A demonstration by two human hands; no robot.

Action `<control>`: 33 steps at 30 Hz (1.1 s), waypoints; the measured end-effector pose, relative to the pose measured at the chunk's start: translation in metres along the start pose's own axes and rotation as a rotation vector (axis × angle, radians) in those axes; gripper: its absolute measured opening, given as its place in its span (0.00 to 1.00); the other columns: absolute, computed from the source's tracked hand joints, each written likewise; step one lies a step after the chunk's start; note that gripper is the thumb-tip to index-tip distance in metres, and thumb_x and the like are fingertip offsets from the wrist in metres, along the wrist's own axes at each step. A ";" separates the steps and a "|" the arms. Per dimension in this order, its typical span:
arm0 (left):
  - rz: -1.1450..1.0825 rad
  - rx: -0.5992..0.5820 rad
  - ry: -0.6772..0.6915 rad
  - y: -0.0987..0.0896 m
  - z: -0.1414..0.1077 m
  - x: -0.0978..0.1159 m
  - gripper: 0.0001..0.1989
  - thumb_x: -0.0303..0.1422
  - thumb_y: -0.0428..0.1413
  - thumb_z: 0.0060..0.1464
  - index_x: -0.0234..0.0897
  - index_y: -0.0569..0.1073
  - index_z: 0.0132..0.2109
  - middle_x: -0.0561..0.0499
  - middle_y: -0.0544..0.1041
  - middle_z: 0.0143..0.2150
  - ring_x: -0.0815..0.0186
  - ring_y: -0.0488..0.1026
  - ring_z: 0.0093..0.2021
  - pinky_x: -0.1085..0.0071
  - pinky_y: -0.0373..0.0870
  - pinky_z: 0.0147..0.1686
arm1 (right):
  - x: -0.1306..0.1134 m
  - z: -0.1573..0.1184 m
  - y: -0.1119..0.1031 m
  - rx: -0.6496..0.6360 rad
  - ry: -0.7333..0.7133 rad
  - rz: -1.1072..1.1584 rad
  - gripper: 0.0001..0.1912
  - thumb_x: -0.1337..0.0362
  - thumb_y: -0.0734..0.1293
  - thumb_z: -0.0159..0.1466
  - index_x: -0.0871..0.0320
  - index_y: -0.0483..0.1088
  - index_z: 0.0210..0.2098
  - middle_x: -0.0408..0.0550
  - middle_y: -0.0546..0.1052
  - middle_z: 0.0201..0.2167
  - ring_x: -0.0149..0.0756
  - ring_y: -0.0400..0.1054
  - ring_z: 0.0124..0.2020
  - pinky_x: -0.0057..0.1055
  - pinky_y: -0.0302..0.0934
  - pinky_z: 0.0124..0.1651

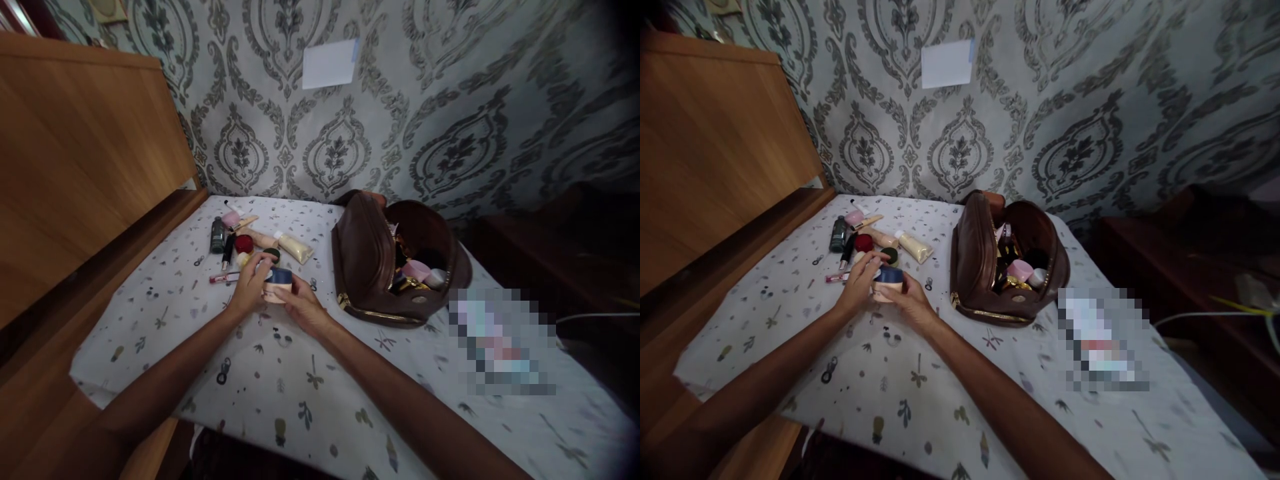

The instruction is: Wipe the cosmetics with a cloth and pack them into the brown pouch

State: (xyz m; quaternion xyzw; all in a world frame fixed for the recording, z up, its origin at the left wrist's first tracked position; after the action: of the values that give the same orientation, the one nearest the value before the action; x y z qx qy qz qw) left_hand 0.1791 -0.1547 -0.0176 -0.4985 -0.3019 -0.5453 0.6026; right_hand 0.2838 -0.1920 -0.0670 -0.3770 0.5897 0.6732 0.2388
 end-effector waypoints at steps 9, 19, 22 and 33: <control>-0.055 0.059 -0.049 0.003 -0.002 -0.011 0.16 0.42 0.45 0.65 0.37 0.70 0.48 0.46 0.76 0.48 0.60 0.72 0.50 0.64 0.67 0.53 | 0.000 0.002 -0.007 0.062 0.043 0.249 0.23 0.63 0.79 0.50 0.56 0.72 0.43 0.45 0.80 0.40 0.33 0.74 0.40 0.29 0.70 0.42; 0.304 -0.060 0.314 0.015 -0.024 0.022 0.20 0.40 0.47 0.65 0.34 0.64 0.59 0.37 0.70 0.58 0.55 0.66 0.60 0.54 0.61 0.60 | -0.002 -0.001 0.001 0.030 0.059 0.218 0.18 0.52 0.78 0.52 0.56 0.73 0.35 0.43 0.79 0.38 0.35 0.72 0.42 0.33 0.69 0.45; 0.194 -0.081 0.224 0.014 -0.021 0.016 0.19 0.41 0.46 0.65 0.36 0.65 0.57 0.39 0.71 0.57 0.56 0.68 0.58 0.56 0.62 0.60 | -0.002 -0.001 0.000 0.040 0.062 0.211 0.20 0.54 0.79 0.51 0.56 0.73 0.37 0.42 0.80 0.37 0.34 0.72 0.39 0.33 0.69 0.44; -0.457 0.018 -0.321 0.017 -0.007 -0.022 0.22 0.51 0.48 0.61 0.37 0.72 0.46 0.46 0.80 0.42 0.60 0.78 0.40 0.64 0.75 0.40 | -0.009 -0.002 0.002 -0.037 0.031 0.099 0.25 0.48 0.78 0.48 0.57 0.74 0.38 0.47 0.80 0.38 0.41 0.74 0.43 0.38 0.69 0.46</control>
State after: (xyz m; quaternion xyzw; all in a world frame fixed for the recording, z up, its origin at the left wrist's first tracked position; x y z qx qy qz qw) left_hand 0.1893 -0.1554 -0.0441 -0.4921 -0.5030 -0.5782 0.4129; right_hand 0.2882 -0.1932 -0.0586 -0.3620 0.5986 0.6891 0.1889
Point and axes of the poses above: each hand's wrist, its own z-axis towards the middle knuckle, its own y-axis out of the palm, x = y × z, the point moved 6 cm from there along z, towards the middle knuckle
